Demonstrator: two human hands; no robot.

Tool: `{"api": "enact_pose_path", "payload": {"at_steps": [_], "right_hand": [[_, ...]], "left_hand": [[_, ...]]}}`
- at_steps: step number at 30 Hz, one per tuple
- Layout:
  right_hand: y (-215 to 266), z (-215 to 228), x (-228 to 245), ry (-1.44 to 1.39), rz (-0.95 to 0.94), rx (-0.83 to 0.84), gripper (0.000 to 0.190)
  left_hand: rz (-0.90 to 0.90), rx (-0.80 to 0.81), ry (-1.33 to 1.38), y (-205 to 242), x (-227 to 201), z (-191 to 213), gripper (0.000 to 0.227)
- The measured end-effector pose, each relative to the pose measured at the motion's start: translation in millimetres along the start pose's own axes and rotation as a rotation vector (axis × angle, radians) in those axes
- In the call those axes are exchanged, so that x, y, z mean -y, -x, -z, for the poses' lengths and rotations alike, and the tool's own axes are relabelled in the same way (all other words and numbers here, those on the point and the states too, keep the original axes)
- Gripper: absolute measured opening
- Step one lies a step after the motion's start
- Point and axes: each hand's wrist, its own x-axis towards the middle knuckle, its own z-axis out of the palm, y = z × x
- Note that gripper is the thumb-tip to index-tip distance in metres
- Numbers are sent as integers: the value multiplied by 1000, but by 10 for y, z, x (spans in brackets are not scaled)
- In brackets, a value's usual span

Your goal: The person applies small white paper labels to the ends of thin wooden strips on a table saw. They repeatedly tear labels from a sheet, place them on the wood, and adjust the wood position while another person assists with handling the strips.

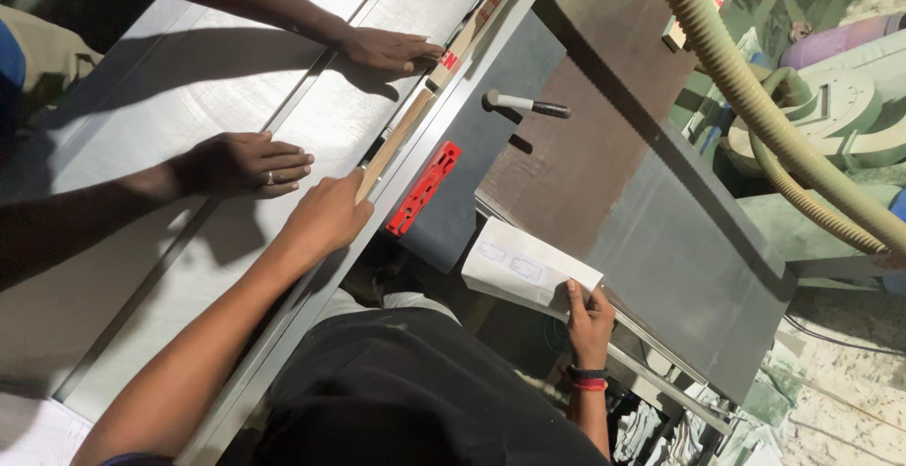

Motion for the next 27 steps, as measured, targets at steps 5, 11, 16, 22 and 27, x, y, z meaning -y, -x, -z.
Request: {"api": "enact_pose_path", "payload": {"at_steps": [5, 11, 16, 22, 27], "right_hand": [[-82, 31, -11, 10, -7, -5, 32], [-259, 6, 3, 8, -24, 16, 34], [-421, 5, 44, -25, 27, 38, 36], [-485, 79, 112, 18, 49, 47, 37], [-512, 156, 84, 44, 15, 14, 38]], "left_hand": [[-44, -29, -22, -223, -121, -89, 38], [0, -29, -34, -326, -188, -161, 42], [-30, -68, -33, -522, -282, -124, 52], [-8, -19, -58, -774, -411, -24, 52], [26, 18, -83, -829, -477, 30, 54]]}}
